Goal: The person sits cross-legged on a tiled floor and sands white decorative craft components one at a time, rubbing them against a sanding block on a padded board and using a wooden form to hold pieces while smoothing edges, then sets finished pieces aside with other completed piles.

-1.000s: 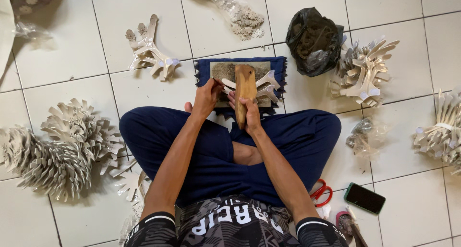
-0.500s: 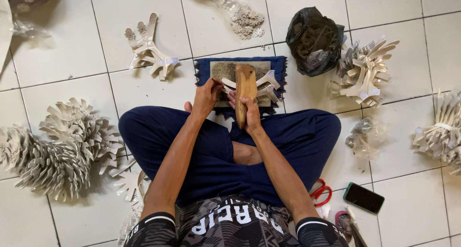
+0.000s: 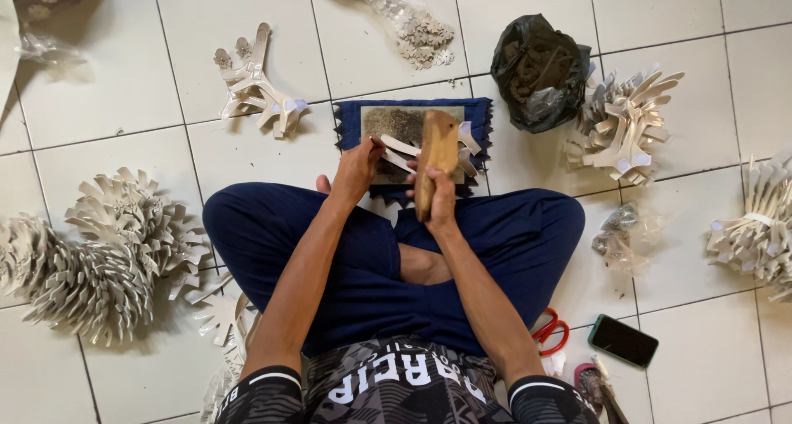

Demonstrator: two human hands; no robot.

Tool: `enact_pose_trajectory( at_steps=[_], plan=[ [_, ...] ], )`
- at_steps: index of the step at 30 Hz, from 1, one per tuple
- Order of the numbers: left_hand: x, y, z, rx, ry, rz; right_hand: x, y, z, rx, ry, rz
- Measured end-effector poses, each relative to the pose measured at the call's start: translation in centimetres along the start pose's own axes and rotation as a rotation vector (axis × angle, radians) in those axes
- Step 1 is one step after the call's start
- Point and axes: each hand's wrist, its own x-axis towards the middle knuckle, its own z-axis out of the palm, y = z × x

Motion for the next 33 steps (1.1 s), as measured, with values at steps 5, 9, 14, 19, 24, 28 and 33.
enact_pose_trajectory(
  at_steps=[5,9,14,19,24,28,33],
  plan=[
    [-0.3,-0.8,0.7,0.115,-0.068,-0.023,-1.6,-1.2,0.0,-0.180,0.152,-0.063],
    [-0.3,-1.1,1.1,0.129,-0.064,0.106,-2.7,-4.6,2.0,-0.606,0.253,-0.140],
    [-0.3,-0.5,0.9,0.123,-0.103,0.081,-6.8,-12.0,6.0,-0.654,0.043,-0.482],
    [-0.7,-1.6,1.2,0.136,-0.107,0.069,-8.7,-12.7,7.4,-0.576,-0.072,-0.844],
    [-0.5,-3.2,1.8,0.248,-0.176,0.152,-5.8,-7.1,5.3,-1.412,0.018,-0.719],
    [-0.3,-2.4,1.0,0.057,-0.047,0.002,-4.9,-3.8,2.7,-0.884,0.001,-0.487],
    [0.4,1.3,-2.1,-0.165,0.216,-0.303,0.6,-2.2,0.6,-0.079,-0.044,-0.001]
  ],
)
